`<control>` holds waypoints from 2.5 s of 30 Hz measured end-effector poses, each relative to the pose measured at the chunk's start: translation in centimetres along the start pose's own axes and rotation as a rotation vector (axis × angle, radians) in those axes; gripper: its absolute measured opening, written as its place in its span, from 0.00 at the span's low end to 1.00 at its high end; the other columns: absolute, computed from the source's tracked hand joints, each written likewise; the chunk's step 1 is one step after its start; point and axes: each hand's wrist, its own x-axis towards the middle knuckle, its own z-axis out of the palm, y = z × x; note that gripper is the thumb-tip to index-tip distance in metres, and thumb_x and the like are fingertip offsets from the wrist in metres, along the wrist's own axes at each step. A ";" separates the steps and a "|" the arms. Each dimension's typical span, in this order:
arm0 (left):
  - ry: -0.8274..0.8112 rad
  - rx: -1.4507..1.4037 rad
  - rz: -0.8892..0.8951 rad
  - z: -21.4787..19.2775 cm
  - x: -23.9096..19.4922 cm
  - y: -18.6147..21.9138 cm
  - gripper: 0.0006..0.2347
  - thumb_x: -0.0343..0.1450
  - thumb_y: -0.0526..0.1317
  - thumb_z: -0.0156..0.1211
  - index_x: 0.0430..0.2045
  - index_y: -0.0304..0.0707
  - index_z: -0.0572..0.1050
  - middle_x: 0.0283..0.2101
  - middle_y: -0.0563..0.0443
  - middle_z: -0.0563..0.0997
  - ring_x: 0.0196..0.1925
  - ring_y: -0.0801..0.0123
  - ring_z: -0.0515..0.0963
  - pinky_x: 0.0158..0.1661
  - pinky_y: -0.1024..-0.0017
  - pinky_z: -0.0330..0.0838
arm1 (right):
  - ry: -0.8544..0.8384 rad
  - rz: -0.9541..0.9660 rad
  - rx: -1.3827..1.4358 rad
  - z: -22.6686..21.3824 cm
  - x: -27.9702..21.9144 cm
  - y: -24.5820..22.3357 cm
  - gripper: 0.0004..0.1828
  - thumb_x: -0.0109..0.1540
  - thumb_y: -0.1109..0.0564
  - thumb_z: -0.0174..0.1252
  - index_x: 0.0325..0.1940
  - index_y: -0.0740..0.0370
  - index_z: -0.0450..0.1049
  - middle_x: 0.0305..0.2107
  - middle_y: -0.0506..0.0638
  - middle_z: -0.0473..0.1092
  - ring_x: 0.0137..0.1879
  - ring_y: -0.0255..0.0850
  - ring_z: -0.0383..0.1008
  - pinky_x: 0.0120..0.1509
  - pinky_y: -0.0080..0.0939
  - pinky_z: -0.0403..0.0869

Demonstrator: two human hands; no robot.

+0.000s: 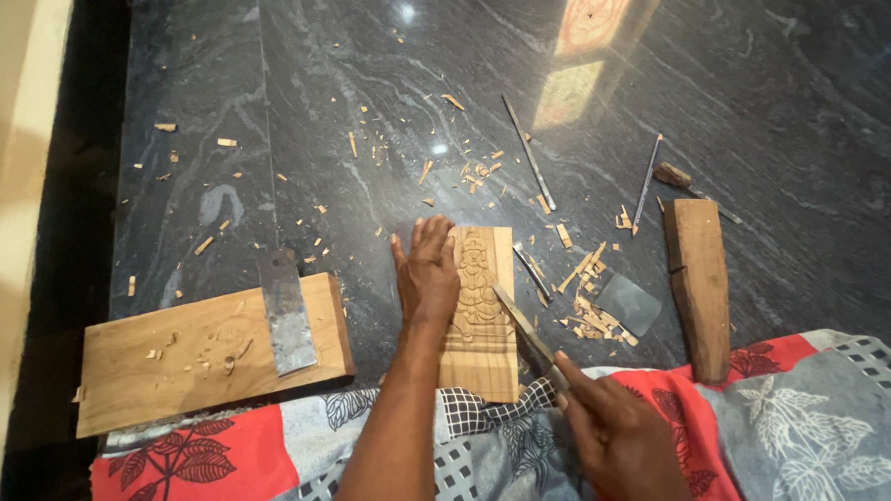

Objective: The person carves a decorative design into a small rectangular wooden block using a chisel and a wooden mallet. They hold the chisel with one hand and strike it with the mallet to remove wood shavings, occasionally adjusting the block's position.

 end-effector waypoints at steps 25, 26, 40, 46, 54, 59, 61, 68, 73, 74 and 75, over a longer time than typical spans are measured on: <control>0.033 0.076 0.105 0.5 -0.8 0.3 0.15 0.76 0.37 0.47 0.56 0.44 0.76 0.64 0.49 0.75 0.70 0.61 0.69 0.73 0.52 0.43 | 0.081 0.014 0.167 -0.1 -0.5 0.1 0.24 0.59 0.56 0.62 0.61 0.50 0.75 0.28 0.54 0.78 0.24 0.41 0.79 0.29 0.43 0.75; 0.034 0.075 0.113 0.4 -0.9 0.2 0.14 0.76 0.37 0.48 0.55 0.43 0.76 0.64 0.49 0.75 0.69 0.60 0.69 0.73 0.51 0.43 | 0.067 0.013 0.132 -0.1 -0.7 0.1 0.24 0.58 0.56 0.62 0.60 0.49 0.76 0.26 0.54 0.77 0.24 0.42 0.78 0.29 0.43 0.75; 0.022 0.065 0.134 0.2 -0.8 0.4 0.12 0.76 0.36 0.48 0.52 0.40 0.75 0.60 0.49 0.78 0.67 0.58 0.72 0.72 0.47 0.47 | 0.065 0.062 0.021 0.3 -0.9 -0.2 0.25 0.58 0.53 0.63 0.61 0.44 0.76 0.23 0.53 0.74 0.22 0.45 0.75 0.30 0.46 0.73; 0.063 0.067 0.174 0.2 -0.7 0.4 0.13 0.75 0.36 0.50 0.53 0.38 0.76 0.61 0.46 0.76 0.67 0.56 0.71 0.71 0.47 0.47 | 0.063 0.014 -0.011 0.0 -0.6 -0.5 0.25 0.58 0.53 0.63 0.60 0.47 0.77 0.23 0.53 0.74 0.22 0.46 0.75 0.28 0.47 0.72; 0.067 0.063 0.186 0.2 -0.7 0.4 0.13 0.76 0.35 0.49 0.52 0.38 0.76 0.60 0.48 0.77 0.66 0.56 0.72 0.71 0.46 0.48 | 0.099 -0.051 -0.095 0.1 -0.3 -0.8 0.22 0.58 0.54 0.62 0.57 0.48 0.79 0.19 0.51 0.72 0.22 0.45 0.74 0.29 0.47 0.72; 0.047 0.067 0.167 -0.1 -0.8 0.8 0.12 0.76 0.35 0.48 0.52 0.38 0.75 0.59 0.49 0.78 0.65 0.57 0.73 0.70 0.46 0.49 | 0.048 0.037 -0.035 -0.2 -0.3 -1.7 0.25 0.59 0.53 0.62 0.62 0.47 0.77 0.22 0.51 0.73 0.24 0.45 0.75 0.31 0.48 0.73; 0.046 0.080 0.173 0.1 -0.8 0.6 0.13 0.76 0.36 0.48 0.52 0.38 0.75 0.59 0.49 0.78 0.64 0.57 0.74 0.71 0.47 0.50 | 0.059 0.009 -0.055 0.1 0.0 -2.0 0.25 0.60 0.54 0.61 0.63 0.49 0.75 0.25 0.53 0.73 0.26 0.47 0.75 0.32 0.48 0.73; 0.075 0.081 0.166 0.7 -1.1 0.0 0.13 0.76 0.38 0.48 0.52 0.40 0.76 0.60 0.47 0.78 0.65 0.57 0.73 0.70 0.49 0.51 | 0.195 0.195 0.473 -1.3 0.4 -1.3 0.24 0.62 0.55 0.60 0.62 0.59 0.71 0.28 0.50 0.73 0.29 0.35 0.72 0.31 0.36 0.70; 0.102 0.095 0.185 0.7 -0.7 0.2 0.14 0.76 0.39 0.47 0.53 0.40 0.76 0.60 0.48 0.78 0.66 0.58 0.73 0.70 0.50 0.51 | -0.007 0.573 1.047 -2.2 1.0 1.9 0.14 0.61 0.56 0.62 0.46 0.65 0.71 0.24 0.46 0.69 0.27 0.33 0.68 0.29 0.33 0.66; 0.103 0.112 0.175 0.6 -0.6 0.5 0.14 0.76 0.39 0.47 0.53 0.40 0.76 0.60 0.48 0.78 0.66 0.58 0.73 0.70 0.51 0.51 | -0.040 0.583 1.028 -1.6 0.7 2.0 0.13 0.61 0.54 0.60 0.43 0.65 0.71 0.24 0.46 0.69 0.26 0.32 0.68 0.28 0.33 0.66; 0.103 0.130 0.160 0.5 -0.8 0.6 0.14 0.76 0.39 0.46 0.54 0.41 0.76 0.61 0.48 0.78 0.66 0.59 0.73 0.70 0.51 0.52 | -0.076 0.595 1.007 -0.9 0.3 2.0 0.13 0.62 0.52 0.59 0.41 0.66 0.72 0.23 0.46 0.69 0.26 0.31 0.67 0.28 0.33 0.65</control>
